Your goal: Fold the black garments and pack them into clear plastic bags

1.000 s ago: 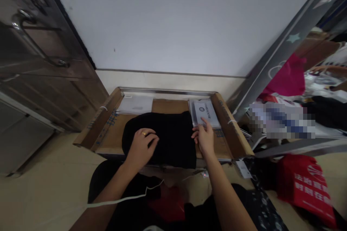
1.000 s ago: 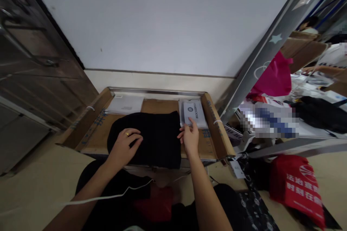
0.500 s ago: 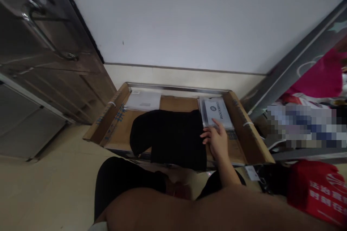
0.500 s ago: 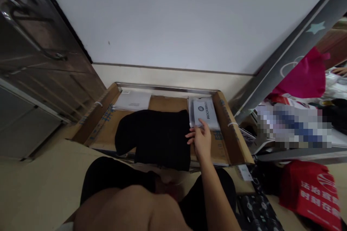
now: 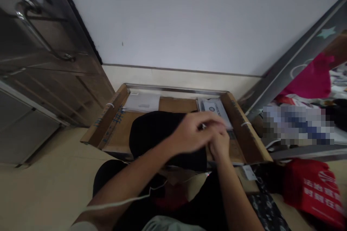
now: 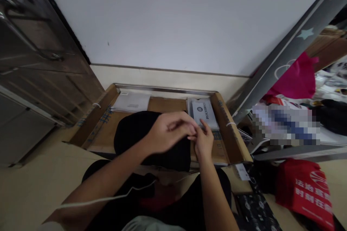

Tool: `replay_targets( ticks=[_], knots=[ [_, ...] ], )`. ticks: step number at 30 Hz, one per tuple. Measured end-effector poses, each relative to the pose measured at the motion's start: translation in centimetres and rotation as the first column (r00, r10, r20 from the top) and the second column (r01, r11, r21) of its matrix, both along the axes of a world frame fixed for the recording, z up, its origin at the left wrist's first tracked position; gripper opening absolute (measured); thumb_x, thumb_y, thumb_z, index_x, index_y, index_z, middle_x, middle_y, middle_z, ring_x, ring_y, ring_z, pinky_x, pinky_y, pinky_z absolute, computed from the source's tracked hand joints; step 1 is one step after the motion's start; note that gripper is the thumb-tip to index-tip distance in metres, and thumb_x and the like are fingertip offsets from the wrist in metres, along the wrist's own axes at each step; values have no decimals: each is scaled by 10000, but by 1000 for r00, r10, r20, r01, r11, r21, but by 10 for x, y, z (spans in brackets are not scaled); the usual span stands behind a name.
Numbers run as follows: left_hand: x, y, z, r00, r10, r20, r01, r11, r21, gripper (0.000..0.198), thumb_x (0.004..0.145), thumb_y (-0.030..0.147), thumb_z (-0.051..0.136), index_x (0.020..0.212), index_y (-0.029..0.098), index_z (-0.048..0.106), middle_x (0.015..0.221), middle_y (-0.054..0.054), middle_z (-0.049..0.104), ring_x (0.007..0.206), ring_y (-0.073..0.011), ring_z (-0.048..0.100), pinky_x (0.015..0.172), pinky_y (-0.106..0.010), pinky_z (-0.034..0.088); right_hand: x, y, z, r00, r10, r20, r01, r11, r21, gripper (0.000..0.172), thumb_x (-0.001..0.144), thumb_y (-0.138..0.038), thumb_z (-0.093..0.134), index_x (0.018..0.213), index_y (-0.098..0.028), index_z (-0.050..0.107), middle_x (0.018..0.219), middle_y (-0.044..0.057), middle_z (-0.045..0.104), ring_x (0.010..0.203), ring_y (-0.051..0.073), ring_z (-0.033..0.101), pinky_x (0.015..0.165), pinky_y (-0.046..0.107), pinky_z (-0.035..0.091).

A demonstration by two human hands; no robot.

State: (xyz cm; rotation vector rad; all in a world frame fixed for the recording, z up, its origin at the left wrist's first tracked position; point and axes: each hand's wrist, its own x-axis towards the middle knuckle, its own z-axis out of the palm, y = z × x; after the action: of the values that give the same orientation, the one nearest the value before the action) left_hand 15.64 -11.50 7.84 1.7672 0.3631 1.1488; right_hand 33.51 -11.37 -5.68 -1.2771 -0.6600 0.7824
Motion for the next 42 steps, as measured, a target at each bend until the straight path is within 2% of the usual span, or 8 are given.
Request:
replay_targets(
  ticks=[4, 9, 13, 18, 24, 29, 36, 42],
  knots=[
    [-29, 77, -83, 900, 410, -146, -429, 892, -141, 145, 930, 271, 582, 901, 167, 679, 707, -9, 636, 614, -119, 603, 607, -247, 494, -7, 5, 3, 989, -58, -137, 60, 998, 8, 719, 634, -367, 848, 1270, -186, 565, 772, -3, 704, 505, 173, 706, 373, 213, 544],
    [-52, 99, -132, 850, 458, -261, -503, 853, -141, 142, 922, 274, 555, 902, 178, 658, 648, 28, 589, 542, -104, 558, 572, -239, 452, -12, 15, 6, 981, -111, -158, 125, 988, 87, 579, 624, -308, 822, 1153, -195, 617, 693, -74, 611, 497, 142, 679, 438, 236, 574],
    [-53, 96, -136, 823, 475, -311, -517, 854, -64, 156, 916, 283, 555, 889, 182, 671, 657, 20, 606, 600, -118, 570, 620, -246, 461, -11, 22, 21, 972, -163, -170, 209, 930, 302, 446, 658, -245, 775, 1088, -225, 661, 686, -103, 498, 612, 90, 628, 680, 288, 614],
    [-51, 94, -136, 804, 486, -343, -518, 855, -4, 183, 901, 277, 554, 825, 173, 683, 660, -1, 624, 626, -133, 575, 638, -260, 456, -23, 23, 45, 990, -136, -40, 141, 906, 400, 384, 671, -240, 749, 1051, -213, 698, 647, -99, 363, 591, 73, 419, 682, 245, 498],
    [-52, 96, -132, 877, 378, -297, -441, 879, -183, 210, 847, 255, 529, 776, 148, 695, 645, -18, 635, 555, -122, 559, 571, -251, 435, -50, 25, 31, 975, 205, 83, -220, 934, 282, 629, 679, -251, 675, 1300, -274, 579, 638, -87, 447, 618, 124, 477, 723, 276, 488],
    [-55, 95, -125, 931, 272, -243, -331, 911, -246, 200, 795, 254, 555, 760, 136, 712, 677, -45, 677, 563, -126, 568, 576, -256, 449, -50, 37, 4, 894, 432, 122, -445, 887, 123, 673, 669, -263, 674, 1331, -252, 547, 636, -84, 535, 607, 141, 529, 692, 283, 483],
    [-57, 97, -130, 958, 136, -254, -221, 912, -347, 478, 747, 390, 799, 1128, 122, 689, 734, -32, 707, 606, -120, 604, 567, -224, 438, -52, 37, 0, 837, 497, 228, -517, 855, 36, 590, 756, -313, 702, 1322, -243, 554, 665, -63, 623, 628, 160, 577, 666, 294, 476],
    [-60, 100, -130, 980, 14, -197, -101, 893, -438, 639, 661, 331, 892, 1204, 130, 623, 836, -41, 730, 728, -144, 673, 681, -253, 506, -54, 36, 0, 813, 503, 295, -537, 842, 45, 564, 803, -332, 682, 1344, -245, 548, 678, -48, 627, 628, 161, 565, 644, 299, 457]
  ],
)
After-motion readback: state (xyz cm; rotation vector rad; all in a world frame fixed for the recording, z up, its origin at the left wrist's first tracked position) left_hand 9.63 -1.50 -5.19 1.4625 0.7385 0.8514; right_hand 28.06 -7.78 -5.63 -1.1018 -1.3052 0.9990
